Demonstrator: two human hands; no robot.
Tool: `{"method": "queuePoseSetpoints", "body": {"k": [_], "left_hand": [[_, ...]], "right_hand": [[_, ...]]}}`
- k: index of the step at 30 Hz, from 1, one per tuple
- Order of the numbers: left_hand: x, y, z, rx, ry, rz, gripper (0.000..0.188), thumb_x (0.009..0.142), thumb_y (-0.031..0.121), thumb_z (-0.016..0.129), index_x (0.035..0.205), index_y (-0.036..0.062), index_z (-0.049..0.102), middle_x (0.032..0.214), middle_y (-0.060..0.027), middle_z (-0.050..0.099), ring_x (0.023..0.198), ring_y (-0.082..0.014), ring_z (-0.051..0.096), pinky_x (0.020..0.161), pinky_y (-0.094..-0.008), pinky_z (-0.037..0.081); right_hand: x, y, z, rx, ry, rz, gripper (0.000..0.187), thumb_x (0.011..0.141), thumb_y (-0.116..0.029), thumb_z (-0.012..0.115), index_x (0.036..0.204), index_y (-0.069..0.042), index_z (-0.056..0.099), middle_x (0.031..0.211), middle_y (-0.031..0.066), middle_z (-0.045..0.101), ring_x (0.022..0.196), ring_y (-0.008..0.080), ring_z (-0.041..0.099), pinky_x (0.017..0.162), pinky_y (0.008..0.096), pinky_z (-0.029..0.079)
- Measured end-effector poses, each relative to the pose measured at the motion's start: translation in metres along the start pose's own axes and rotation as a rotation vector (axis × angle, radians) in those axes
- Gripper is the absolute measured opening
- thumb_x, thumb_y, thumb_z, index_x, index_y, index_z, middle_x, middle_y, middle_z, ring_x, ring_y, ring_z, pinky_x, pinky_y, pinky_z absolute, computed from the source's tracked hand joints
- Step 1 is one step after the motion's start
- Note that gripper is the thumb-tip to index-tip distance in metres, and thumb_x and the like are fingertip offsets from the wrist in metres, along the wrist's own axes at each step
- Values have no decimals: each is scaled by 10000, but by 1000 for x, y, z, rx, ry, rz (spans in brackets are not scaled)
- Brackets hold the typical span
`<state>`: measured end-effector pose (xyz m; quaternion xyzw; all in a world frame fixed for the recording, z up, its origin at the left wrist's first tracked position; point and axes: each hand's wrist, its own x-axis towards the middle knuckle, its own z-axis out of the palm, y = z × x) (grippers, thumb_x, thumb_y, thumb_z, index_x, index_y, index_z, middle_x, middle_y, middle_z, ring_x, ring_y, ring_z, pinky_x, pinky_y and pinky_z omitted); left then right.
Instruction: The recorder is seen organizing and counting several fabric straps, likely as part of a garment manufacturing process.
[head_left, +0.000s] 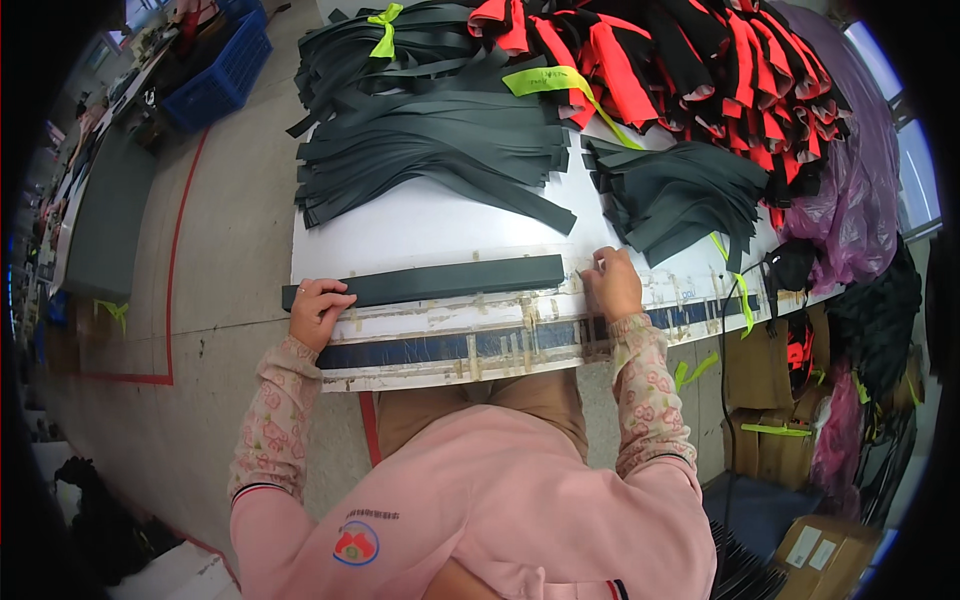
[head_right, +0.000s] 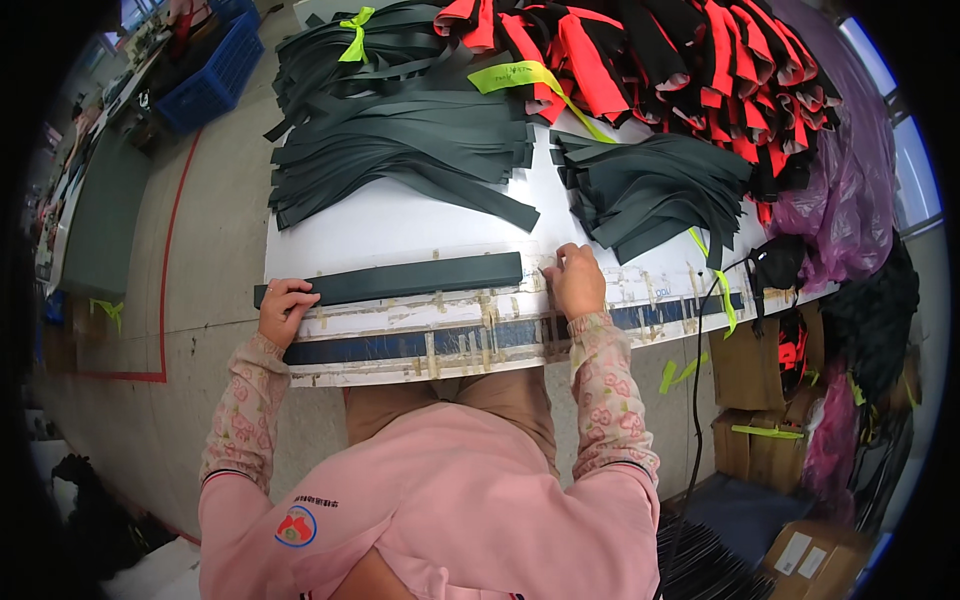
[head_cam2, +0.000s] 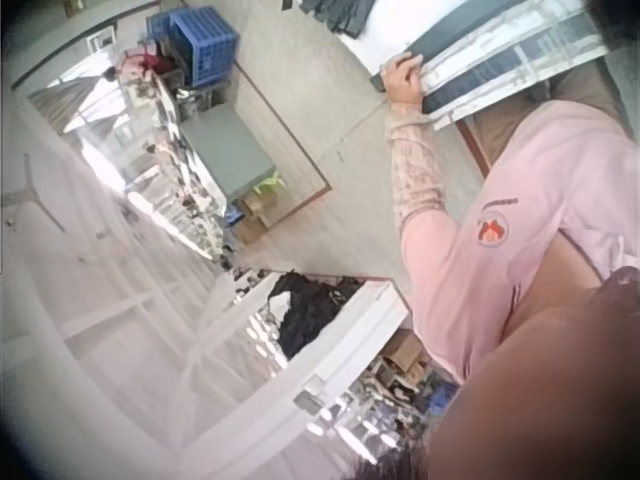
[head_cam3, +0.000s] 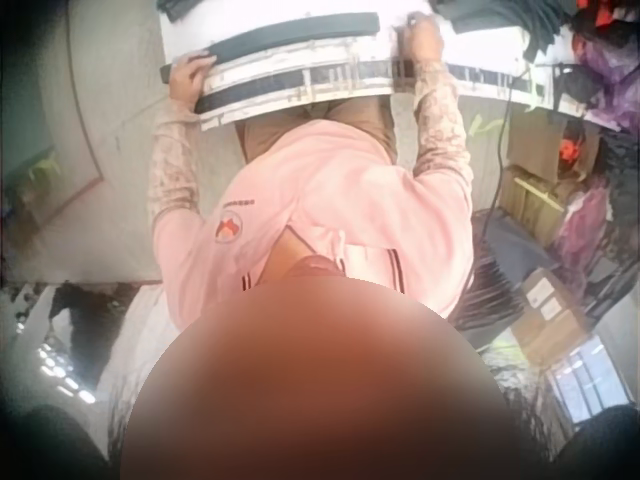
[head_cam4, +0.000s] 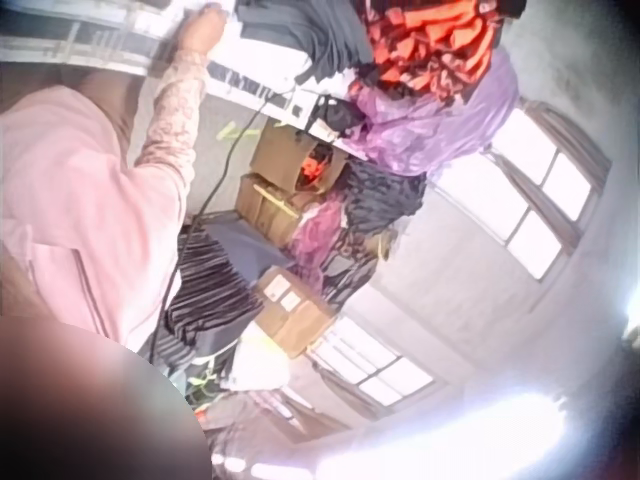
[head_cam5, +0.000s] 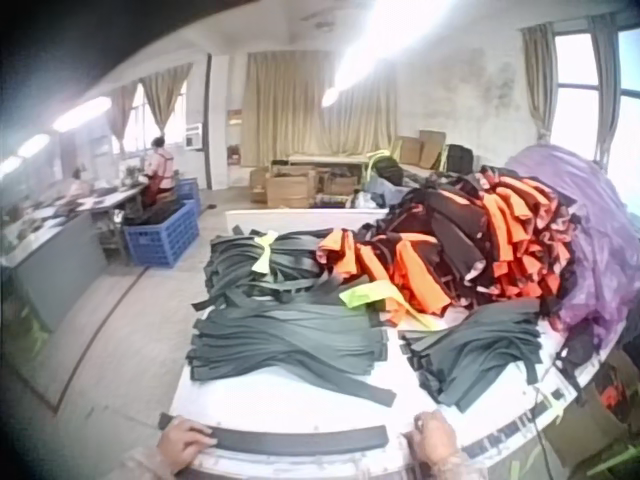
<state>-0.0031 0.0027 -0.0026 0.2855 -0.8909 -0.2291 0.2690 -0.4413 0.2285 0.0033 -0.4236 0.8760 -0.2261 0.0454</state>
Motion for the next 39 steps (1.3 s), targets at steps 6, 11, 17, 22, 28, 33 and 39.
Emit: {"method": "queuePoseSetpoints", "body": {"k": [6, 11, 17, 22, 28, 33, 39], "left_hand": [[-6, 0, 1, -24, 80, -9, 144, 776, 41, 707, 880, 117, 771, 1008, -66, 657, 966, -264, 567, 849, -356, 460], [-4, -4, 3, -102, 89, 2, 122, 755, 40, 730, 859, 103, 748, 1017, -69, 649, 1004, -280, 558, 891, -377, 458], [-9, -7, 2, -173, 96, -49, 150, 735, 28, 742, 866, 79, 689, 1031, -64, 670, 1011, -289, 560, 902, -394, 459], [-11, -11, 5, -204, 132, -46, 148, 718, 29, 752, 839, 76, 682, 1024, -57, 673, 998, -290, 560, 876, -390, 470], [-13, -9, 10, -219, 177, -51, 138, 714, 22, 749, 809, 75, 666, 1003, -59, 662, 962, -290, 564, 832, -384, 481], [-14, -9, 12, -216, 198, -45, 136, 714, 20, 746, 793, 73, 649, 997, -56, 658, 952, -294, 563, 827, -385, 482], [-14, -9, 12, -185, 204, -32, 138, 708, 22, 740, 784, 76, 638, 1000, -58, 656, 951, -298, 565, 827, -387, 482]], "right_hand": [[-6, -34, -28, 603, -86, 59, 123, 872, -127, 725, 898, -41, 641, 613, 65, 614, 561, 136, 584, 520, 283, 455], [-21, -114, -25, 1150, -346, -86, 117, 916, 41, 627, 1023, 8, 592, 893, 85, 702, 807, 140, 680, 779, 252, 554], [-28, -204, 48, 1185, -701, -159, 128, 925, -29, 638, 1045, -3, 602, 894, 65, 679, 797, 151, 670, 774, 284, 560], [-35, -266, 78, 815, -610, -328, 173, 917, -66, 660, 1072, -14, 605, 718, 61, 608, 616, 142, 567, 608, 293, 497], [-38, -283, 90, 533, -480, -506, 204, 915, -93, 648, 1092, -11, 585, 662, 150, 602, 562, 274, 593, 569, 364, 480], [-41, -287, 91, 483, -519, -466, 216, 895, -94, 652, 1077, -16, 565, 661, 175, 611, 599, 335, 626, 584, 402, 491], [-41, -289, 97, 478, -544, -482, 195, 882, -91, 641, 1039, 4, 574, 677, 186, 621, 613, 348, 629, 594, 412, 492]]}}
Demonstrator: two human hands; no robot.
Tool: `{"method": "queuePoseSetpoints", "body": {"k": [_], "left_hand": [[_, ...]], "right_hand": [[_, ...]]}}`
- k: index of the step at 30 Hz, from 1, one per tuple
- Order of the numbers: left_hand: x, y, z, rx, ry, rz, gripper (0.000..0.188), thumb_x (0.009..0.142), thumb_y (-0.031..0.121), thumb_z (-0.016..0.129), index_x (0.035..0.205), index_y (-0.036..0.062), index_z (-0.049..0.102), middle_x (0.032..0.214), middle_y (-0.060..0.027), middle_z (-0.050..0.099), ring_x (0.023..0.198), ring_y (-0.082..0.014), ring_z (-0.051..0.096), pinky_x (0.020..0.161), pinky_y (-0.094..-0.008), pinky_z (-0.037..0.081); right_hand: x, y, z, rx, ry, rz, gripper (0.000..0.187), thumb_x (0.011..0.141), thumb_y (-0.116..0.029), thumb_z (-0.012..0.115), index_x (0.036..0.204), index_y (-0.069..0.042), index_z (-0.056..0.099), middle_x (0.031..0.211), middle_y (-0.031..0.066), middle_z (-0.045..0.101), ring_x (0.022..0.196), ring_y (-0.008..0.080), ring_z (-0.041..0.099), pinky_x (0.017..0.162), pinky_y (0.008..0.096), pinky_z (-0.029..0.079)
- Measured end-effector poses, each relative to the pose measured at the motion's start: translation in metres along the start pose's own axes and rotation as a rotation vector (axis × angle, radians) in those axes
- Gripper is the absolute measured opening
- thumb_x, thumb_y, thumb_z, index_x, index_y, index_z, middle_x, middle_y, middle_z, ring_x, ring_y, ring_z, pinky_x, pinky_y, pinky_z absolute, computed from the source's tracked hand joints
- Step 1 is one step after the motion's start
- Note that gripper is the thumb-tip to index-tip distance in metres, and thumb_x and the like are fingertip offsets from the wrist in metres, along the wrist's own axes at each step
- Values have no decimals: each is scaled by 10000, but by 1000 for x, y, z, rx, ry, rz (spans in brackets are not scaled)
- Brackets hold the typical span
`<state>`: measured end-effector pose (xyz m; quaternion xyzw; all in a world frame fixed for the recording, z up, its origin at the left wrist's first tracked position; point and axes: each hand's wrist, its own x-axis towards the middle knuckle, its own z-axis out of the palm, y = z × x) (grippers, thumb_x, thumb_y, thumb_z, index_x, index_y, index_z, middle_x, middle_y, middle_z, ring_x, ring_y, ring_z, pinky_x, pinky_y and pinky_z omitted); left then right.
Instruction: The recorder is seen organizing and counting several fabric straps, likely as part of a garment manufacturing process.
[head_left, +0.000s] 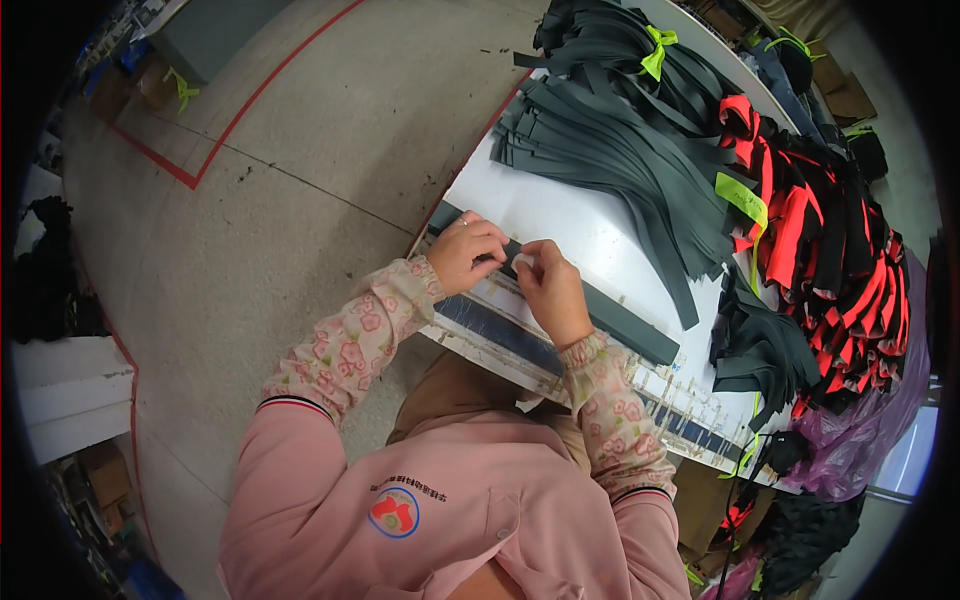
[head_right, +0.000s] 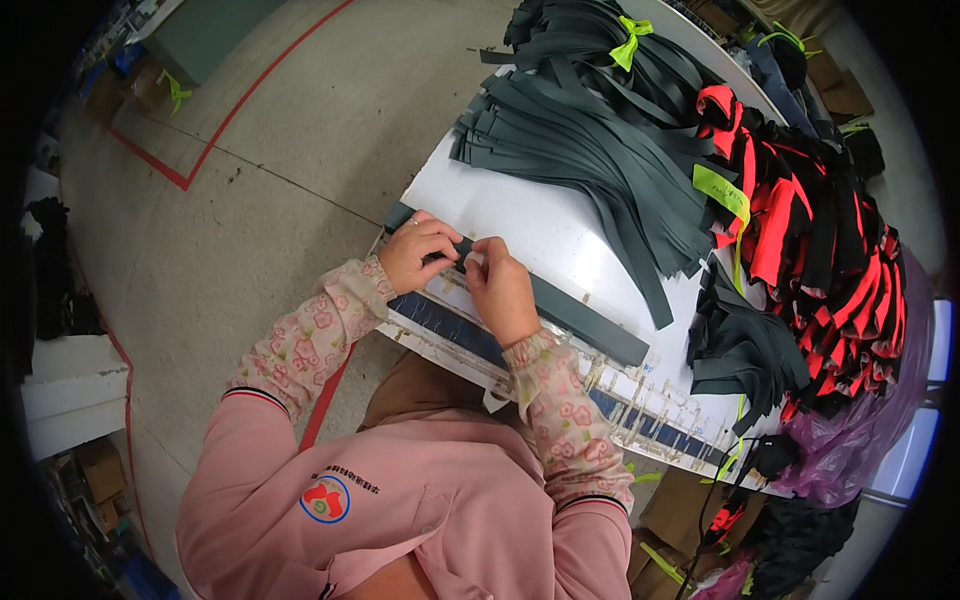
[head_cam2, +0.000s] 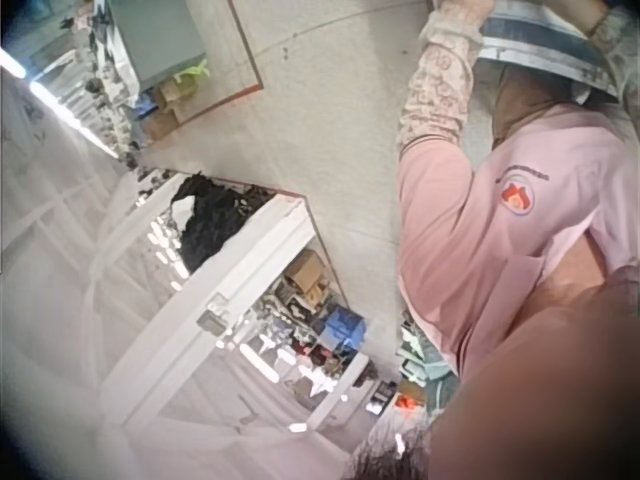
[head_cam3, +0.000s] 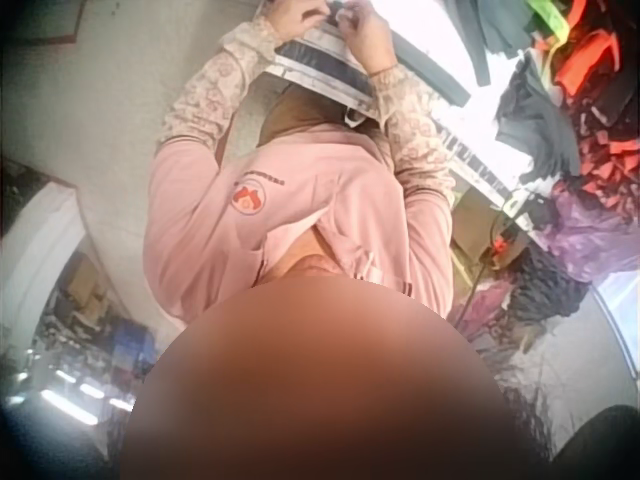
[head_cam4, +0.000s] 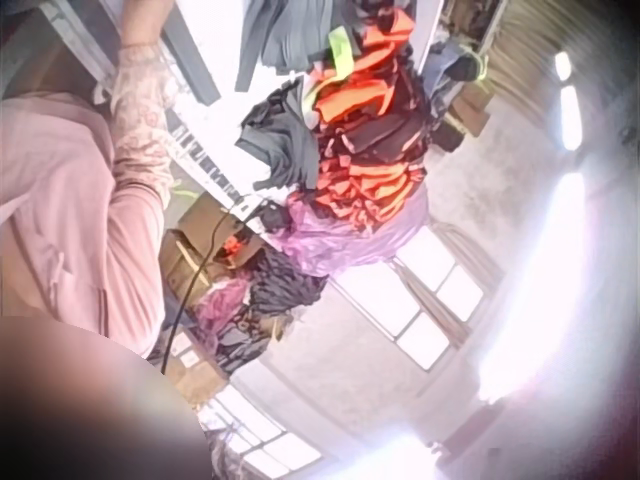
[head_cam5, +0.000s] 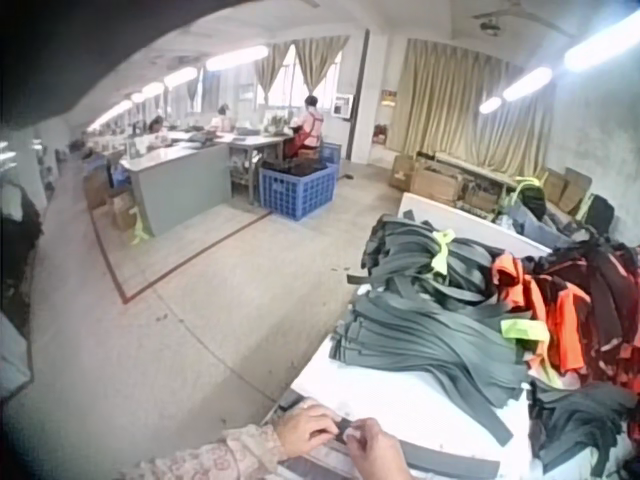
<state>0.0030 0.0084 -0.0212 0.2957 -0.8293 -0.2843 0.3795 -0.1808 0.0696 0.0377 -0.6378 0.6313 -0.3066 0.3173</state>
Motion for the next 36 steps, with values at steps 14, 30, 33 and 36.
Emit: {"method": "queuePoseSetpoints", "body": {"k": [14, 30, 33, 36], "left_hand": [[-1, -4, 1, 32, -4, 24, 115, 719, 46, 731, 795, 81, 653, 1036, -59, 669, 955, -290, 575, 801, -381, 498], [13, -5, -11, 49, -170, 54, 118, 722, 70, 762, 801, 70, 674, 994, -71, 670, 921, -279, 569, 826, -370, 463], [15, -3, -13, 74, -178, 46, 122, 716, 65, 767, 798, 65, 678, 981, -79, 669, 920, -282, 569, 820, -369, 464], [14, 1, -11, 79, -160, 10, 128, 708, 53, 772, 800, 60, 683, 973, -81, 671, 919, -283, 566, 812, -366, 469]], "right_hand": [[6, 4, 8, 6, 17, -7, 174, 881, -93, 634, 1009, 18, 592, 712, 201, 642, 644, 366, 644, 614, 410, 507], [-90, 98, -125, 256, 195, 313, 137, 938, -89, 613, 1039, -1, 585, 684, 1, 577, 601, 55, 490, 542, 230, 403], [-98, 95, -120, 226, 199, 243, 133, 927, -83, 627, 1005, 18, 589, 707, 34, 610, 622, 77, 524, 574, 251, 445], [-99, 91, -119, 141, 193, 192, 138, 917, -89, 636, 994, 18, 594, 702, 71, 625, 615, 102, 544, 589, 274, 466]]}}
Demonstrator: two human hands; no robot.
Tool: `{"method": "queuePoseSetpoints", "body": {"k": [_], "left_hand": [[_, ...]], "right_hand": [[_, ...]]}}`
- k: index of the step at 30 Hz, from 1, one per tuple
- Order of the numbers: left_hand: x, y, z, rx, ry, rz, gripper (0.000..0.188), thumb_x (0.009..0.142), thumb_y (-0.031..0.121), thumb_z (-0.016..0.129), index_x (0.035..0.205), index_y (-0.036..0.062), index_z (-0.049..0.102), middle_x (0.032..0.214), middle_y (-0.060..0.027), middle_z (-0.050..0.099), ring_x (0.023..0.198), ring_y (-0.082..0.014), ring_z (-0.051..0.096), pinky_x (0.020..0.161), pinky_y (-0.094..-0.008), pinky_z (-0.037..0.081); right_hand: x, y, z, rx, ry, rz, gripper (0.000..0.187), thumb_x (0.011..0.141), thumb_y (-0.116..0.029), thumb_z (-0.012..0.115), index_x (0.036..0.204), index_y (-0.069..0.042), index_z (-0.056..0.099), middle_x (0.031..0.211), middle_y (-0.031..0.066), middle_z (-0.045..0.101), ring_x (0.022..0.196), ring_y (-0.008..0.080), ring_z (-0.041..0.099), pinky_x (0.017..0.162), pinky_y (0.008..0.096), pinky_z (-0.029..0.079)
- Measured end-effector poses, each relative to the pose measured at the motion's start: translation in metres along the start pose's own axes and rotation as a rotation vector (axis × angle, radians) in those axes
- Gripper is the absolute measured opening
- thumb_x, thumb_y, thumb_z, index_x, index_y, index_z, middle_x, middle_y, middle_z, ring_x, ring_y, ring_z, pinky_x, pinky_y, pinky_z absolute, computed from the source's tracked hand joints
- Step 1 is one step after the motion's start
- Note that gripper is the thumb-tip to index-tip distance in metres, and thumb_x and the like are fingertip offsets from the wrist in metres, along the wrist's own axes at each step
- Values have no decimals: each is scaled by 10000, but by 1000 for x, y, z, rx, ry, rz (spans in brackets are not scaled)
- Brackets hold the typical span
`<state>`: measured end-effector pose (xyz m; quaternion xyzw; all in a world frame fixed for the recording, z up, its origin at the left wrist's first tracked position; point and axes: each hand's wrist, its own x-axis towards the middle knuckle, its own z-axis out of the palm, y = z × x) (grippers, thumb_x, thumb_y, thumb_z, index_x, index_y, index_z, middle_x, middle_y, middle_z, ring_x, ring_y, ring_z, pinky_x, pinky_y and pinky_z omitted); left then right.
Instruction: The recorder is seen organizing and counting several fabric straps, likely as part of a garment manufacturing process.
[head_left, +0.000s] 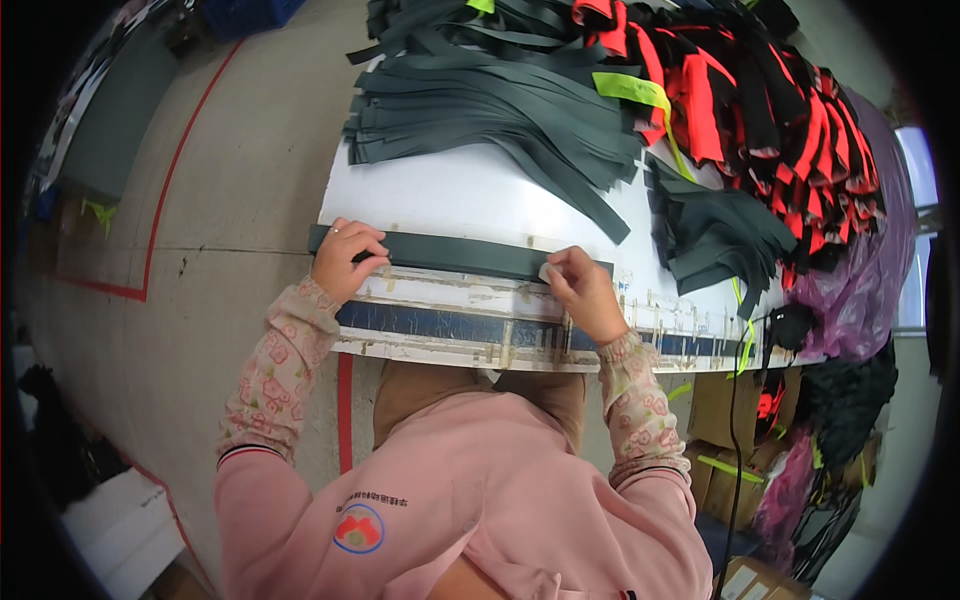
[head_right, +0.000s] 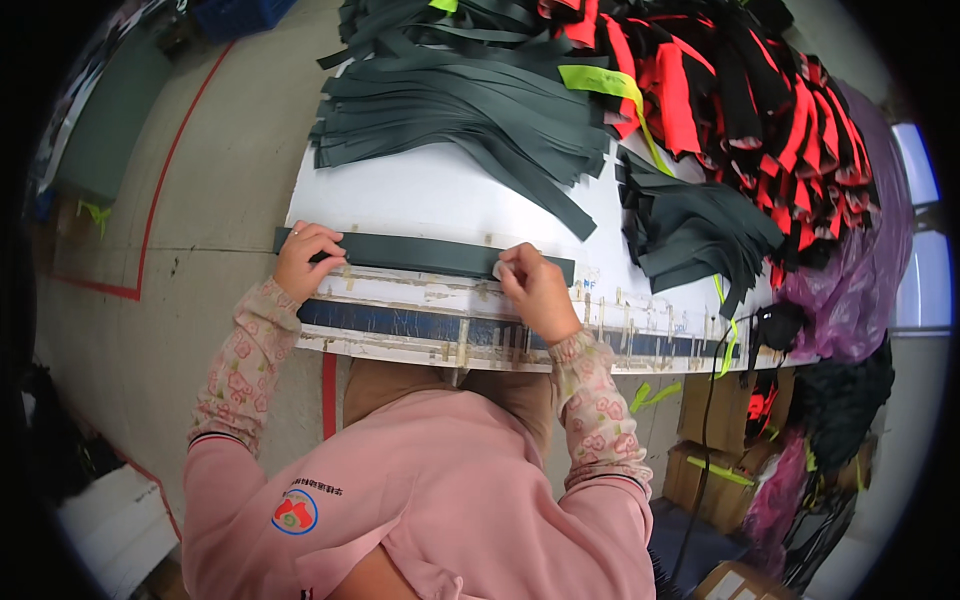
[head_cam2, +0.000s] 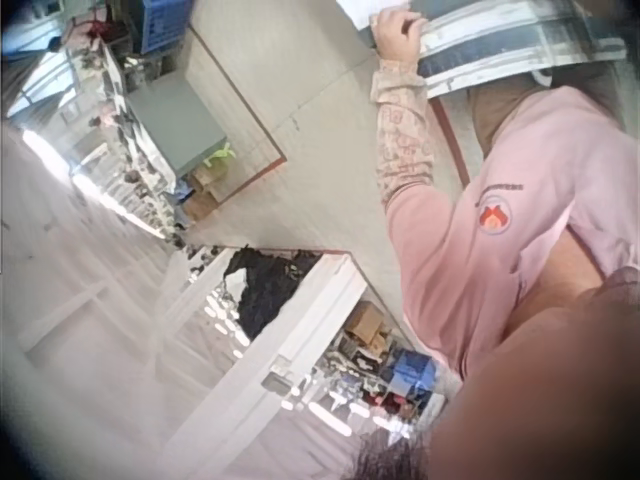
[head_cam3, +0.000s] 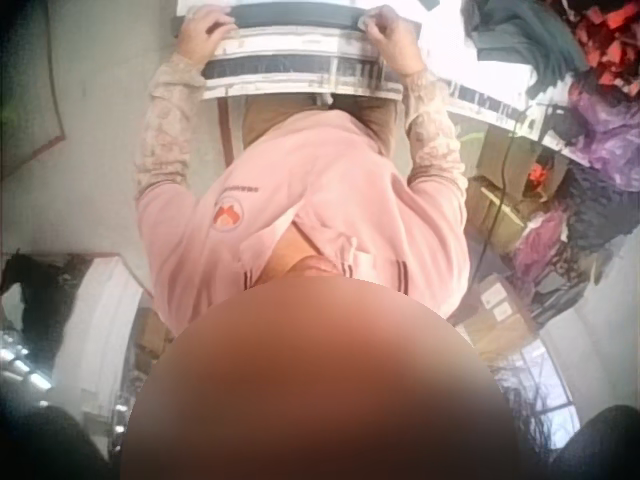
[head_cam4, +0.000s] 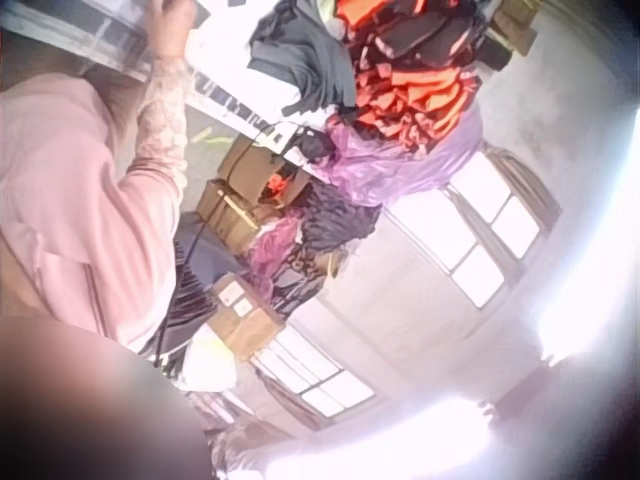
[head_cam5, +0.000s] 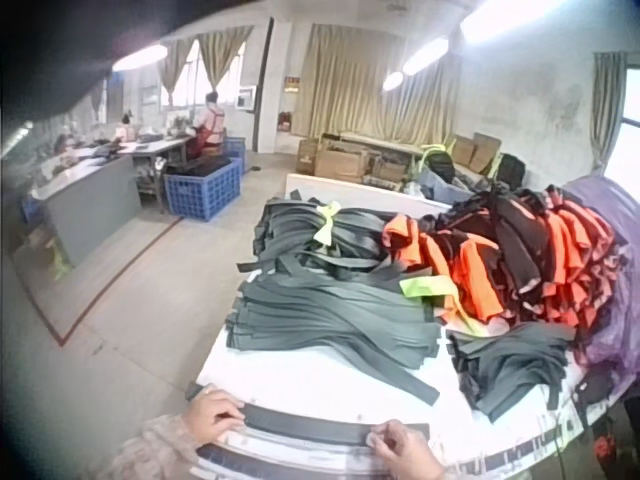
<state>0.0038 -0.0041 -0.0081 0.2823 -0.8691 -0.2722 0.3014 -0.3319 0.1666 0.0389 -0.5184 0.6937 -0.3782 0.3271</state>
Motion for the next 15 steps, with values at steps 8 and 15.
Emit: {"method": "queuePoseSetpoints", "body": {"k": [8, 15], "left_hand": [[2, 4, 2, 7, -2, -24, 136, 700, 29, 770, 808, 66, 696, 973, -77, 682, 911, -268, 563, 812, -355, 470], [2, 1, 0, -6, 3, -21, 123, 710, 47, 768, 810, 64, 698, 969, -79, 686, 908, -262, 570, 815, -347, 460]], "right_hand": [[-2, -4, 5, -151, 68, -54, 144, 882, -92, 648, 978, 5, 601, 701, 154, 634, 594, 252, 606, 601, 336, 492], [0, -2, -5, 12, 14, 27, 142, 886, -77, 639, 974, 30, 606, 676, 111, 631, 592, 164, 595, 589, 302, 484]]}}
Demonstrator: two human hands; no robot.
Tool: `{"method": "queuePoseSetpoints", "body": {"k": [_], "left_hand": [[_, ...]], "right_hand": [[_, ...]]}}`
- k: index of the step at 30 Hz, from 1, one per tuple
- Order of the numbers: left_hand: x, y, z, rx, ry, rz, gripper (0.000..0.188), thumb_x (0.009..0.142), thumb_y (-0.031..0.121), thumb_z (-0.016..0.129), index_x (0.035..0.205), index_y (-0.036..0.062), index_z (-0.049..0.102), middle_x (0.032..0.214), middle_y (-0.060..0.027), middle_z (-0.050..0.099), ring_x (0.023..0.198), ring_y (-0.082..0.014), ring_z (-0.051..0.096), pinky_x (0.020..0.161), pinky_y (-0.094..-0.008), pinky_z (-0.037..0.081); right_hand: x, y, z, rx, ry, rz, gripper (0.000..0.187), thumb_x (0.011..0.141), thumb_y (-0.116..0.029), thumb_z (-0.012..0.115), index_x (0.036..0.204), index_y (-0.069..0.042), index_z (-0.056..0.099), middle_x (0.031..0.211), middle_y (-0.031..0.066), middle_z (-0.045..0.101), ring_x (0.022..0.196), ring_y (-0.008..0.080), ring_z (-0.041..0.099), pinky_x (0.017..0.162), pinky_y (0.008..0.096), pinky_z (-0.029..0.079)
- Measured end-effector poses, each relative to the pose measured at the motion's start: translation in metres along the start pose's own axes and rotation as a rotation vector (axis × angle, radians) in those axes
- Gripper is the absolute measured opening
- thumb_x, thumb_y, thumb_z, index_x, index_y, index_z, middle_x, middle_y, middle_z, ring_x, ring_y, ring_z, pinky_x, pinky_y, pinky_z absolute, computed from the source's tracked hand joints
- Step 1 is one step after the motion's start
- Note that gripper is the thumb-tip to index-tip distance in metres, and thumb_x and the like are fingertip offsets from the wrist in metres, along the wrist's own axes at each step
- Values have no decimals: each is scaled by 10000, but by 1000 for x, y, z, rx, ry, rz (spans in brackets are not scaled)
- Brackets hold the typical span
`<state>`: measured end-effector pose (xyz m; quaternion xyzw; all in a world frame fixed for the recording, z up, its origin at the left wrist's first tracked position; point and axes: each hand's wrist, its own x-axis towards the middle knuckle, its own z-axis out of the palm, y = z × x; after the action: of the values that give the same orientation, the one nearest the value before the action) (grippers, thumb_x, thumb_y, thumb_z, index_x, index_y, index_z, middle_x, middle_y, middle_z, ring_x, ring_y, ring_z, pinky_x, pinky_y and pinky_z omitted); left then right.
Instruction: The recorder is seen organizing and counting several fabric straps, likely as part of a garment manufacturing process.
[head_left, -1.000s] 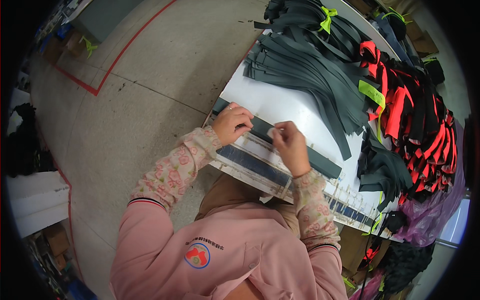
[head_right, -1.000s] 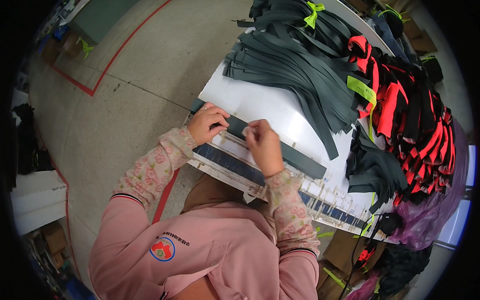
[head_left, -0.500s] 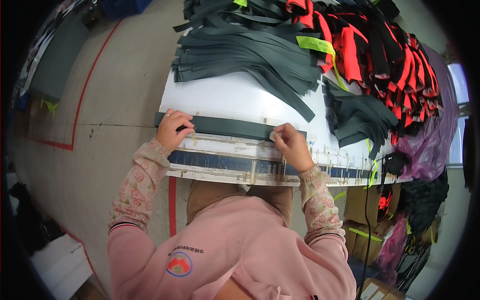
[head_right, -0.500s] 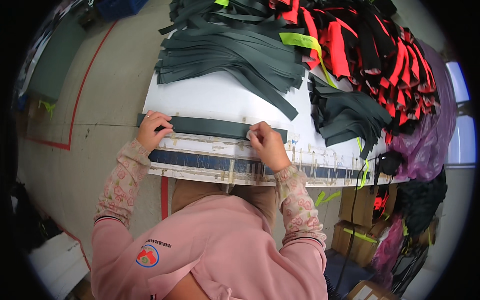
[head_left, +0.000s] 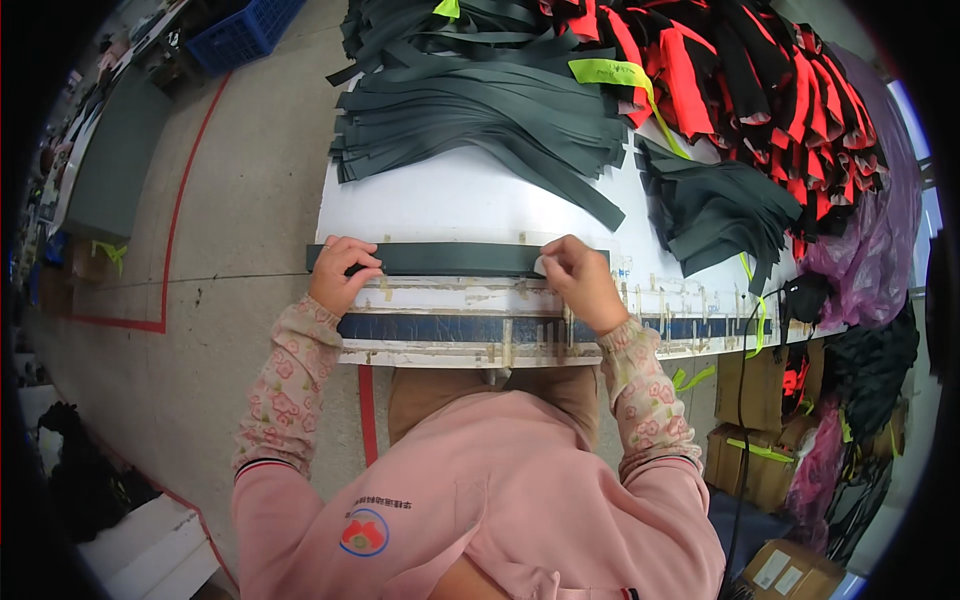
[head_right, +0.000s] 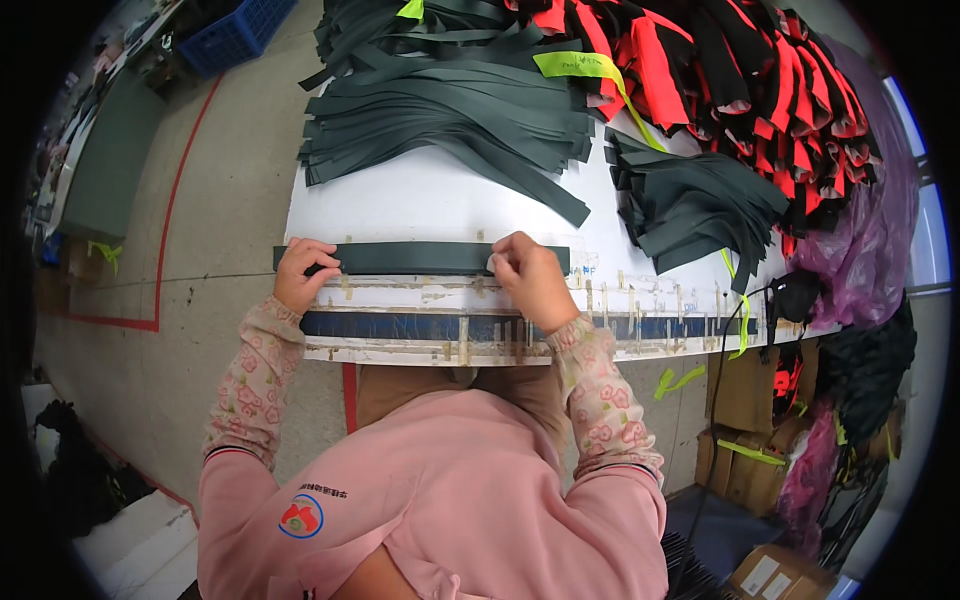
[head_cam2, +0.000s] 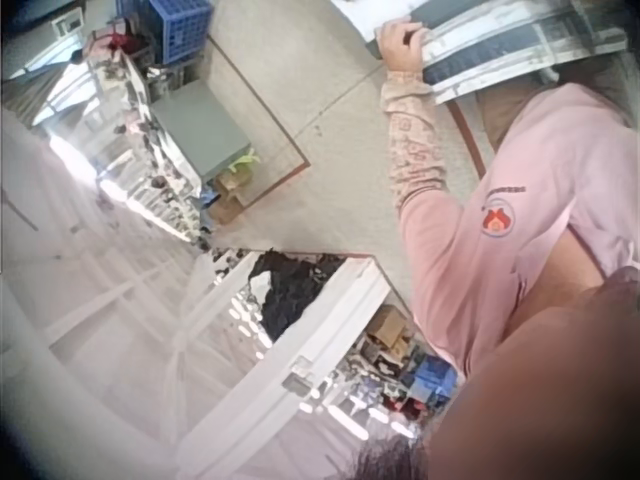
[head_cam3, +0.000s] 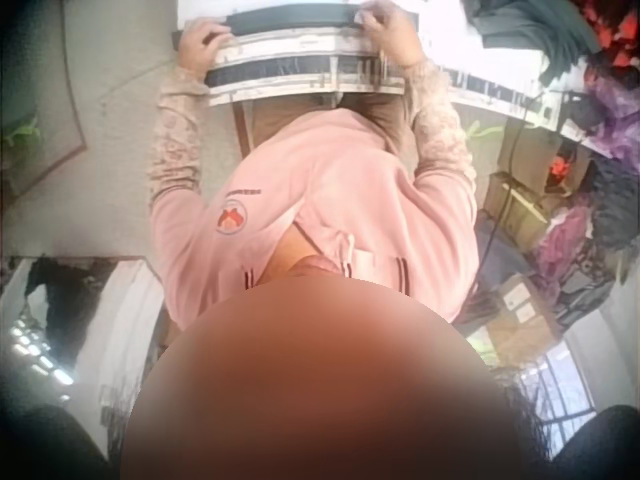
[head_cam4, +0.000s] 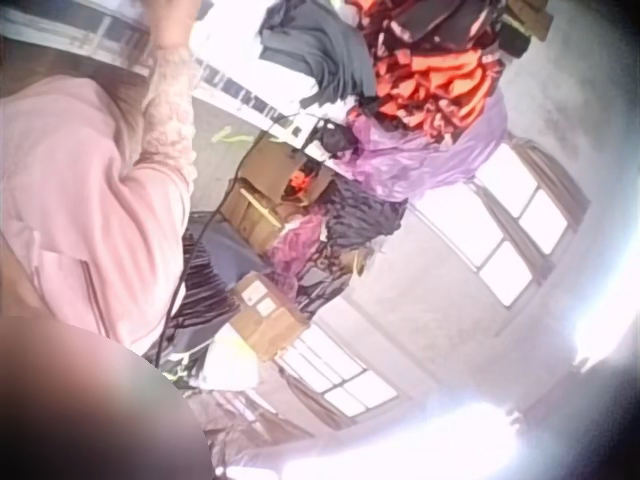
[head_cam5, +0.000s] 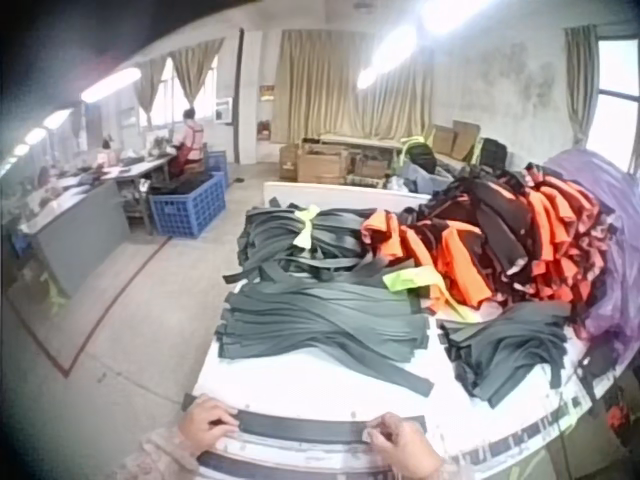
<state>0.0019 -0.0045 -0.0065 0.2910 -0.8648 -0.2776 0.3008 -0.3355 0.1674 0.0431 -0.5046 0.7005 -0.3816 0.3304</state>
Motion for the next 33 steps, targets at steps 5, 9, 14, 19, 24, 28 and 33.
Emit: {"method": "queuePoseSetpoints", "body": {"k": [5, 9, 14, 19, 24, 28, 33], "left_hand": [[-1, -1, -5, -11, 4, -28, 107, 730, 69, 760, 816, 61, 697, 970, -81, 689, 909, -258, 575, 818, -348, 454], [1, -2, -3, -61, 11, -14, 129, 750, 72, 754, 849, 49, 675, 961, -90, 689, 907, -273, 576, 825, -364, 456], [-3, 2, 0, -189, 18, -155, 244, 801, 101, 756, 987, 44, 608, 947, -84, 653, 902, -244, 591, 813, -336, 496], [-6, 1, 0, -201, 16, -161, 250, 811, 101, 750, 1007, 48, 603, 948, -78, 641, 909, -227, 601, 806, -324, 507], [-6, -3, 0, -198, 12, -161, 236, 813, 95, 738, 1002, 51, 604, 934, -73, 645, 915, -234, 605, 825, -339, 501], [-5, -3, 1, -203, 6, -179, 218, 819, 93, 727, 992, 54, 600, 928, -69, 648, 918, -239, 607, 832, -345, 497], [-5, -1, 3, -207, 16, -188, 187, 837, 86, 710, 977, 57, 591, 918, -81, 642, 902, -248, 604, 815, -348, 493]], "right_hand": [[0, -14, 3, 120, -7, 34, 140, 922, -81, 618, 995, 38, 607, 702, 59, 624, 624, 85, 546, 579, 263, 465], [-2, -23, 27, 197, -231, 66, 148, 933, -79, 608, 1023, 38, 601, 687, 19, 585, 606, 74, 520, 558, 249, 446], [9, -54, 54, 185, -711, 206, 460, 962, -139, 603, 1381, 12, 491, 750, -21, 547, 635, 59, 507, 564, 212, 437], [24, -61, 69, 176, -756, 121, 502, 953, -129, 611, 1408, 14, 455, 723, -27, 526, 619, 57, 484, 544, 221, 414], [21, -67, 79, 87, -794, 100, 493, 918, -90, 608, 1370, 56, 473, 647, 24, 519, 588, 108, 461, 555, 288, 420], [21, -63, 81, 76, -800, 100, 500, 904, -78, 616, 1366, 53, 478, 637, 28, 520, 572, 110, 457, 548, 292, 416], [27, -62, 77, 34, -818, 71, 518, 924, -70, 606, 1411, 8, 448, 662, -25, 482, 565, 64, 435, 527, 234, 396]]}}
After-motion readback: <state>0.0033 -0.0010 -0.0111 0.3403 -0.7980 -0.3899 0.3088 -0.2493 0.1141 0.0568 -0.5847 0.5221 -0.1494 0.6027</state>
